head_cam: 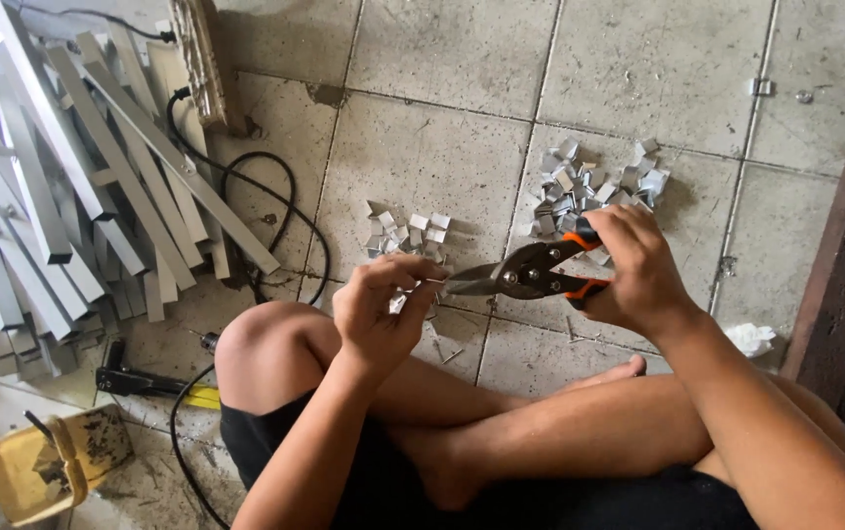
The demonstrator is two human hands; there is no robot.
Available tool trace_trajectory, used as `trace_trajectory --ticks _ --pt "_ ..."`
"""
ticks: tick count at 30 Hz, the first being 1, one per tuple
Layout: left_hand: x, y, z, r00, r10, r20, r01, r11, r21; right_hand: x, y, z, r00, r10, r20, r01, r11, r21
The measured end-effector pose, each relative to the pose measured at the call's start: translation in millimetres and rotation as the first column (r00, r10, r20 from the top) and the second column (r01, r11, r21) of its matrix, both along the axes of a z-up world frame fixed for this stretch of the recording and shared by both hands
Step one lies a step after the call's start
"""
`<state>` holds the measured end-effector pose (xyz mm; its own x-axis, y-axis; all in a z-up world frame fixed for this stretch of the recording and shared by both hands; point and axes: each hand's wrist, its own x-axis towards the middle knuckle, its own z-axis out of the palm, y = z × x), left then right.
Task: Cutting small pieces of metal from scrap using hand-held tin snips while sitting on the floor.
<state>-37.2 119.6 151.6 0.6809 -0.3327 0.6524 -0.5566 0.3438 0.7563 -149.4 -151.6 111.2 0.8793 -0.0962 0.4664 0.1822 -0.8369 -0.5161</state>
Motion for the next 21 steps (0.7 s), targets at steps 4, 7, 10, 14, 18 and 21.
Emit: trace_trajectory --ticks 4,7,10,14,18,21 --pt "-1 -2 3 1.0 0.019 0.015 -0.02 0.999 0.041 -1 -20 -42 0.994 0.057 -0.09 -0.055 0.998 0.024" --pt "0 -4 7 0.997 0.046 0.066 -0.049 0.998 0.037 -1 -18 -51 0.983 0.055 -0.176 -0.055 0.998 0.008" --pt "-3 -5 12 0.994 0.066 0.087 -0.07 0.996 0.047 -1 -5 -49 0.991 0.02 -0.129 -0.03 0.997 -0.07" --pt "-2 -1 10 0.981 0.133 0.141 -0.154 0.977 0.148 -1 -6 -59 0.996 -0.009 -0.09 0.008 1.0 -0.012" --pt "12 6 10 0.987 0.151 0.051 -0.155 0.826 0.542 7 -22 -39 0.995 -0.093 -0.034 0.09 0.992 -0.087" --pt "14 9 20 0.988 0.118 0.098 -0.145 0.495 0.857 2 -26 1 0.988 -0.15 -0.033 0.149 0.988 -0.039"
